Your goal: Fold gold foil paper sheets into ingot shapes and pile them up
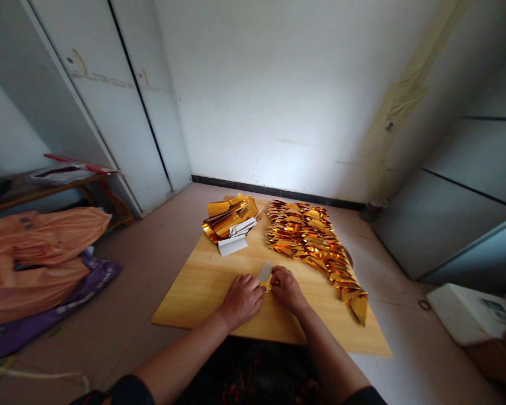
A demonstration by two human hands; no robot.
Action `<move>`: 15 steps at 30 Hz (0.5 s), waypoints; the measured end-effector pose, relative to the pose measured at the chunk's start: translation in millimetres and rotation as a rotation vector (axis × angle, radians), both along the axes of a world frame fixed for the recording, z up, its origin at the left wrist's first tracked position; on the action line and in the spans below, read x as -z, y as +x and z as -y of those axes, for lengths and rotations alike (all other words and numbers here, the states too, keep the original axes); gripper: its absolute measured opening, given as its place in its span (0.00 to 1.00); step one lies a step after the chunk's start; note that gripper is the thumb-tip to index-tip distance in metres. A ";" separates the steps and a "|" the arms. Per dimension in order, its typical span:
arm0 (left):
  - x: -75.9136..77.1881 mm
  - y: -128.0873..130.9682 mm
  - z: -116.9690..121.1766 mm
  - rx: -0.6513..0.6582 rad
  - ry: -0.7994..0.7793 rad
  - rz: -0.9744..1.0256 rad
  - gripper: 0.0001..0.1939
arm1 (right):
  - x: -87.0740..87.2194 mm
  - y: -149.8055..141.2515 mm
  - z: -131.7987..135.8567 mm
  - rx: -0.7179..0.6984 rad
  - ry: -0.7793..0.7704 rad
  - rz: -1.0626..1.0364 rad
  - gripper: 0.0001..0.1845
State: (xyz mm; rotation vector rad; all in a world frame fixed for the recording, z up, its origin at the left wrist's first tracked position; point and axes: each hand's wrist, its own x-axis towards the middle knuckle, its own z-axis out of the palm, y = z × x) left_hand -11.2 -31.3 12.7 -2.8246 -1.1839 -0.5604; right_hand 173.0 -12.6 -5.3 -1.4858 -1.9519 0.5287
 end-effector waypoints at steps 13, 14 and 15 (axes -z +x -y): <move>3.3 0.6 0.4 -0.016 -0.010 0.064 0.07 | 1.4 -0.3 5.3 -0.026 0.031 -0.054 0.11; 3.4 2.9 -0.4 -0.039 -0.023 0.080 0.07 | 1.2 1.0 4.6 -0.044 0.024 -0.071 0.12; 3.6 5.9 -1.3 -0.078 -0.037 0.098 0.08 | 0.8 2.4 3.8 -0.061 0.016 -0.088 0.13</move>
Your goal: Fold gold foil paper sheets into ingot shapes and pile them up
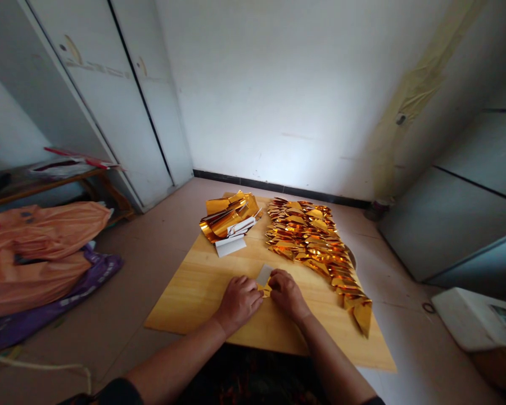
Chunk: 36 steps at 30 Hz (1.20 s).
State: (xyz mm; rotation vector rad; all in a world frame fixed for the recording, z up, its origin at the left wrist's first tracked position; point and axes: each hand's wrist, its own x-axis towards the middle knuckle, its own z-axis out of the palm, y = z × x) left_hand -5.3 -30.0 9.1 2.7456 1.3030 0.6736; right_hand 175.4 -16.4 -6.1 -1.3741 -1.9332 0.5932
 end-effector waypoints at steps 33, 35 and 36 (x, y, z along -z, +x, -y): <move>-6.6 1.3 -18.4 0.058 0.062 -0.005 0.05 | -24.5 -0.8 32.3 0.056 0.196 0.523 0.02; -5.2 -2.3 -22.5 0.072 0.057 -0.021 0.05 | -22.9 -1.8 34.5 0.042 0.191 0.503 0.03; -4.2 -3.7 -23.9 0.072 0.051 -0.014 0.06 | -21.6 -1.4 34.5 0.029 0.188 0.484 0.04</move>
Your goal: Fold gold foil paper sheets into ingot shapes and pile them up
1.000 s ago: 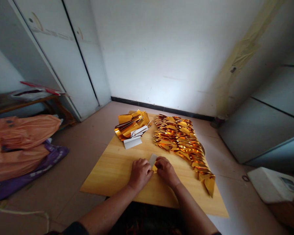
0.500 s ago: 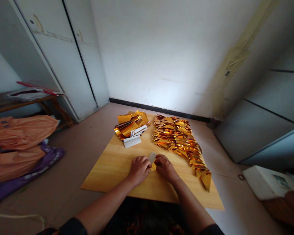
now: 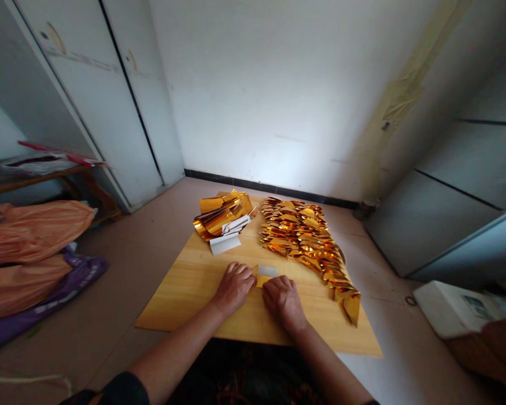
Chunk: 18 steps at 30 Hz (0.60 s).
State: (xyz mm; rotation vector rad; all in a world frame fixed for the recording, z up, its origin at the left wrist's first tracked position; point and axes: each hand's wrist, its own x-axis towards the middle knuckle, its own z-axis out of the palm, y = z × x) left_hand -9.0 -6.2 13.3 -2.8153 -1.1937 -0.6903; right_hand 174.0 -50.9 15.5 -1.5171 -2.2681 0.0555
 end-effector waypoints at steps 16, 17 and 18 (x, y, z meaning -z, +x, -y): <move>1.0 8.4 5.8 -0.056 0.023 0.013 0.04 | 9.5 17.9 -19.4 -0.175 0.066 0.065 0.09; 1.8 8.2 5.6 -0.058 0.027 0.016 0.05 | 8.9 17.5 -19.0 -0.179 0.076 0.086 0.10; 2.4 8.0 5.3 -0.059 0.031 0.016 0.05 | 8.4 17.0 -18.4 -0.183 0.085 0.103 0.11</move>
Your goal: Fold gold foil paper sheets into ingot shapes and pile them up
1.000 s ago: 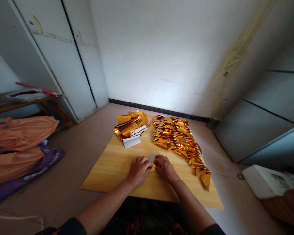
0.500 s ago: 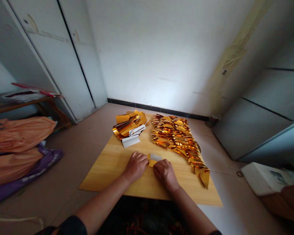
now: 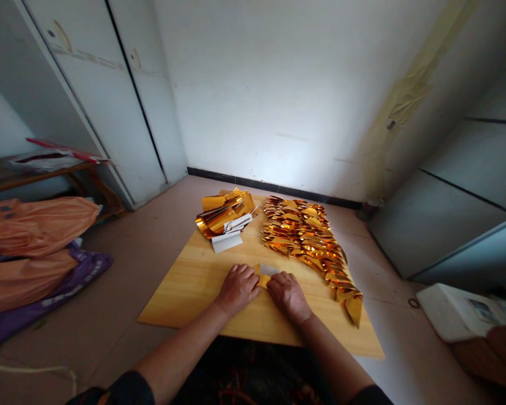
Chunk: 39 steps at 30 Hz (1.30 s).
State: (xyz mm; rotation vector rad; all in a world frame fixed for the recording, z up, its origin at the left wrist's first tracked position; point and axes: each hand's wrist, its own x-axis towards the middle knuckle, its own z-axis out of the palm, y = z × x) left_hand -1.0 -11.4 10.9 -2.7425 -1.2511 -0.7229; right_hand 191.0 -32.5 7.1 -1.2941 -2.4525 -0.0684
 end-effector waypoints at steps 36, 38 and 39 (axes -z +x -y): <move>-2.7 4.9 1.9 -0.043 0.038 -0.079 0.07 | -6.5 3.1 -11.9 -0.013 -0.076 -0.069 0.06; -0.6 5.1 1.2 -0.043 0.063 -0.072 0.08 | -5.6 -0.6 -10.6 -0.015 -0.020 -0.033 0.06; 0.6 5.2 0.8 -0.044 0.078 -0.066 0.08 | -4.6 -2.5 -10.3 -0.015 0.011 -0.011 0.07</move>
